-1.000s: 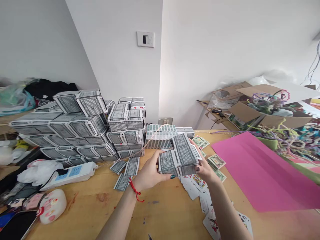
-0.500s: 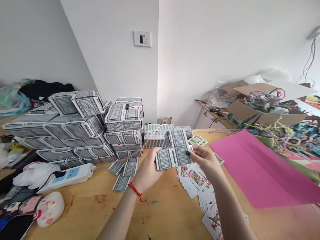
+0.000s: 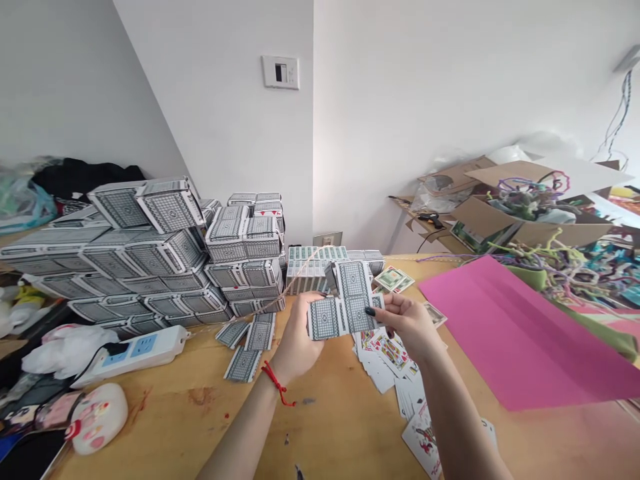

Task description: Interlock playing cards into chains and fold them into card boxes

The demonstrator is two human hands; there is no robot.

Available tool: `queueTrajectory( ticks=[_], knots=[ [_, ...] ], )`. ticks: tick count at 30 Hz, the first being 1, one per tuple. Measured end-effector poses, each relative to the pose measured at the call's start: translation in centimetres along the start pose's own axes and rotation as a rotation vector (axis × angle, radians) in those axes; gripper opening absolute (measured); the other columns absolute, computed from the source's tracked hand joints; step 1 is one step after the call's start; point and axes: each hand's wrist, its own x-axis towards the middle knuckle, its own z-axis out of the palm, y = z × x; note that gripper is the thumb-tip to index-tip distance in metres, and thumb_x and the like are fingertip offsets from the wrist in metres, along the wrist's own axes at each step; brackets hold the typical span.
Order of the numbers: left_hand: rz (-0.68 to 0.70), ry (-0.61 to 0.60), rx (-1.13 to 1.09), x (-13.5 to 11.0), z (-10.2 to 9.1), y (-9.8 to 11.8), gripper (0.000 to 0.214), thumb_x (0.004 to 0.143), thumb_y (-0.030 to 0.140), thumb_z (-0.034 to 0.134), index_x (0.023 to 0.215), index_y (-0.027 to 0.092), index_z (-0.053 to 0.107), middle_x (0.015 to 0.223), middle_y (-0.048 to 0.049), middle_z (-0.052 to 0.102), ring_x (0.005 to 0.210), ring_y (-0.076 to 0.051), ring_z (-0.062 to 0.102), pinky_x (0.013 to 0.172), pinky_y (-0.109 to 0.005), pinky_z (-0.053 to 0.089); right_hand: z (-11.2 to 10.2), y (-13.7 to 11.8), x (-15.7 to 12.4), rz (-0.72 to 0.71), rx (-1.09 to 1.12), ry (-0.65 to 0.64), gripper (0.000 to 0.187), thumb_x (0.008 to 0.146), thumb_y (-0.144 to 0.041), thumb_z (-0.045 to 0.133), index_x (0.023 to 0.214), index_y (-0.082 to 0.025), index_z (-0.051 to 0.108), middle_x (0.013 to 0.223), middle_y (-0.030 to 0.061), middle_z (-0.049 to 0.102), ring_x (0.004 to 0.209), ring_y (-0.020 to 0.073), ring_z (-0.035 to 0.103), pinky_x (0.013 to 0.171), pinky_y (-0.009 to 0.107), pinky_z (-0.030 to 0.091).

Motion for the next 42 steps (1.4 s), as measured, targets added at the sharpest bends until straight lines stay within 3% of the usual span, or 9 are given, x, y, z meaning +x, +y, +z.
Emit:
queueTrajectory(
  ticks=[12,20,26,36,42],
  knots=[
    [-0.109,0.026,-0.065,0.0,0.2,-0.1,0.049,0.067,0.006,0.058,0.109,0.021,0.038,0.105,-0.0052,0.051,0.092,-0.018,0.053,0.077,-0.03,0.043,1.6,0.9,0.4,0.028,0.248,0.154,0.029,0.044,-0.027,0.082,0.057,-0.015,0.059,0.053,-0.0005,0.062,0.042,0.0091,0.051,0.036,0.022,0.045],
    [-0.075,0.033,-0.071,-0.1,0.2,-0.2,0.049,0.066,0.003,0.056,0.108,0.022,0.039,0.109,-0.0059,0.048,0.096,-0.019,0.051,0.079,-0.03,0.041,2.0,0.9,0.2,0.015,0.225,0.207,0.027,0.048,-0.028,0.08,0.058,-0.014,0.059,0.055,-0.0006,0.063,0.044,0.009,0.054,0.038,0.02,0.047],
    [-0.103,0.085,-0.1,-0.1,0.6,-0.3,0.052,0.063,0.003,0.06,0.107,0.02,0.038,0.102,-0.0063,0.05,0.092,-0.02,0.053,0.077,-0.033,0.042,2.5,1.1,0.1,0.013,0.194,0.243,0.028,0.048,-0.03,0.08,0.058,-0.014,0.059,0.055,-0.0003,0.063,0.042,0.0089,0.053,0.038,0.022,0.048],
    [-0.118,0.041,-0.048,0.0,0.6,0.0,0.047,0.064,0.003,0.057,0.104,0.019,0.039,0.094,-0.0045,0.052,0.083,-0.018,0.054,0.071,-0.03,0.043,2.6,1.3,-0.2,-0.008,0.142,0.244,0.029,0.052,-0.032,0.078,0.06,-0.014,0.058,0.055,-0.0009,0.062,0.042,0.0084,0.053,0.038,0.021,0.047],
    [-0.059,-0.053,0.013,0.2,-0.1,-0.7,0.062,0.064,0.015,0.067,0.119,0.025,0.04,0.118,-0.0072,0.047,0.11,-0.024,0.046,0.091,-0.037,0.037,1.9,1.5,0.6,0.042,0.066,0.14,0.032,0.056,-0.037,0.076,0.061,-0.016,0.052,0.056,-0.0011,0.062,0.043,0.0096,0.054,0.039,0.022,0.048]
  ],
)
